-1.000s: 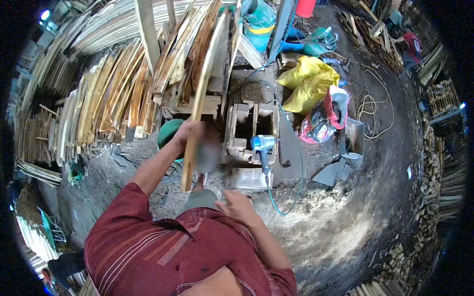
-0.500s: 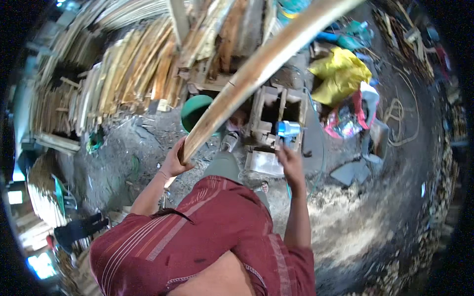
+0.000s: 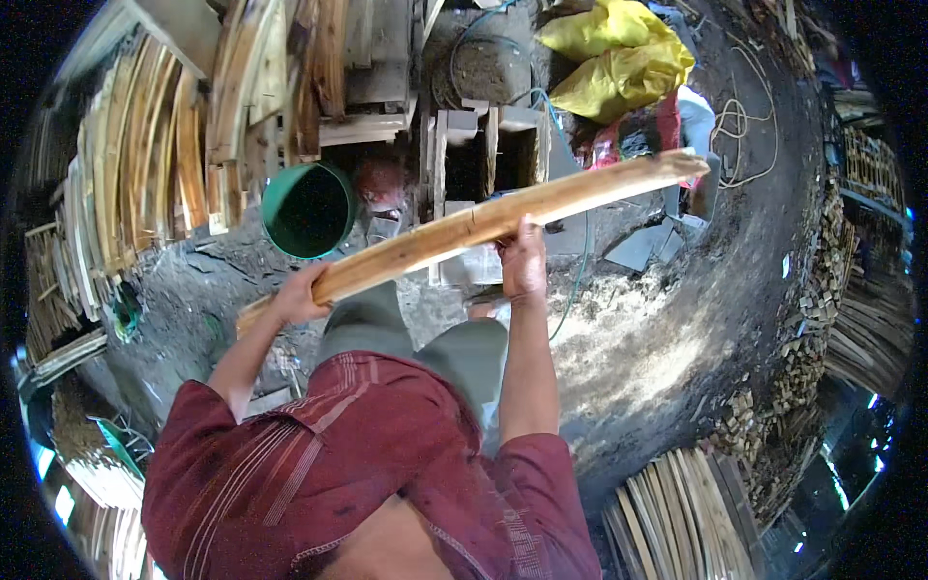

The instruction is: Use a handheld power sander to smooth the surface of a curved wooden plank.

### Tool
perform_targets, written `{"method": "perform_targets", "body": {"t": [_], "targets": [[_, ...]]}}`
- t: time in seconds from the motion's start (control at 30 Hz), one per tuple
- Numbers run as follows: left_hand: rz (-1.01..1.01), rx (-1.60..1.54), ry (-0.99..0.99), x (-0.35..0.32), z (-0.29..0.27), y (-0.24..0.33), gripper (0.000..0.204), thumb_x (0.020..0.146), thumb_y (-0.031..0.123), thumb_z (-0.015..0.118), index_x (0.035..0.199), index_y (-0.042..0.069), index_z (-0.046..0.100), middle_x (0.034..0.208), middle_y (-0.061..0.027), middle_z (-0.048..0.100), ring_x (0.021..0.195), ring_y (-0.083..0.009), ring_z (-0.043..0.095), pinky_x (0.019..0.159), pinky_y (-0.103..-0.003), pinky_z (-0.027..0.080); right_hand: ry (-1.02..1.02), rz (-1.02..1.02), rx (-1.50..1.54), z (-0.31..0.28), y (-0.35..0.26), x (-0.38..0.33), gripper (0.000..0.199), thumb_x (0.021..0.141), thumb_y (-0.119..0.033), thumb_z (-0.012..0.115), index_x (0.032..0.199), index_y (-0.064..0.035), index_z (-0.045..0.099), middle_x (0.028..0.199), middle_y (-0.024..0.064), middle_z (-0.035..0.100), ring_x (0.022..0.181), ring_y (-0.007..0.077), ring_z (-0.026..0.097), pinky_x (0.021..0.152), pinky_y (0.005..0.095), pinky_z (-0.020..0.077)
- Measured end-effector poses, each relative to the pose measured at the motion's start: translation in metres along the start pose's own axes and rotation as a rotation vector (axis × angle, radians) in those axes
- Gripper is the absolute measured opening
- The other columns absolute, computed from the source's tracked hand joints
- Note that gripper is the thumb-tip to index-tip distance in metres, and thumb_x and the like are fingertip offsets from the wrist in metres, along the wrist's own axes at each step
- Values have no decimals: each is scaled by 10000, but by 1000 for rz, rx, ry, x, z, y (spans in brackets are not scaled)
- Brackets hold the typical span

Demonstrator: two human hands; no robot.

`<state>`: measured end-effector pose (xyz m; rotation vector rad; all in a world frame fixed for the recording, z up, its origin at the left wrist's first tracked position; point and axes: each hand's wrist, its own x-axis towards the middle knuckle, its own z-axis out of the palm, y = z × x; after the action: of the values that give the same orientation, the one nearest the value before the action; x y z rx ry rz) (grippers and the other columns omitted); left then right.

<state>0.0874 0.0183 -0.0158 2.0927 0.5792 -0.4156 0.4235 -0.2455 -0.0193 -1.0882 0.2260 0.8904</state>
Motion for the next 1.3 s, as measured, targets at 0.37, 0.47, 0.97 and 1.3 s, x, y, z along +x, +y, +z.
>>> {"method": "perform_targets", "body": {"t": [0.37,0.47,0.97,1.3], "targets": [[-290,559,23,178,67,-62,753,663,230,738,1332,146,404,1124,-196,587,1062,-357,573,909,-471,461,494,63,-1489,-136,116,90,805,706,-266,706,1392,-57,340,1294,278,485,1214,433,456,1014,471,374],[-249,501,10,198,66,-54,792,650,281,778,1334,144,402,1180,-197,571,1112,-355,556,933,-473,453,497,167,-1574,-145,120,91,919,684,-185,689,1458,-82,205,1319,286,437,1230,434,424,1033,482,351],[-317,474,78,190,88,-51,914,675,343,803,1436,211,316,1225,-215,500,1175,-409,455,992,-518,336,324,93,-1253,-123,64,90,576,646,-152,707,1152,48,520,856,216,640,754,338,640,726,400,524],[-388,463,66,185,87,-38,812,711,306,768,1411,291,359,1169,-161,522,1153,-359,477,983,-496,341,338,204,-428,-55,73,33,95,742,-8,624,825,3,577,623,68,531,527,164,514,485,293,405]]}}
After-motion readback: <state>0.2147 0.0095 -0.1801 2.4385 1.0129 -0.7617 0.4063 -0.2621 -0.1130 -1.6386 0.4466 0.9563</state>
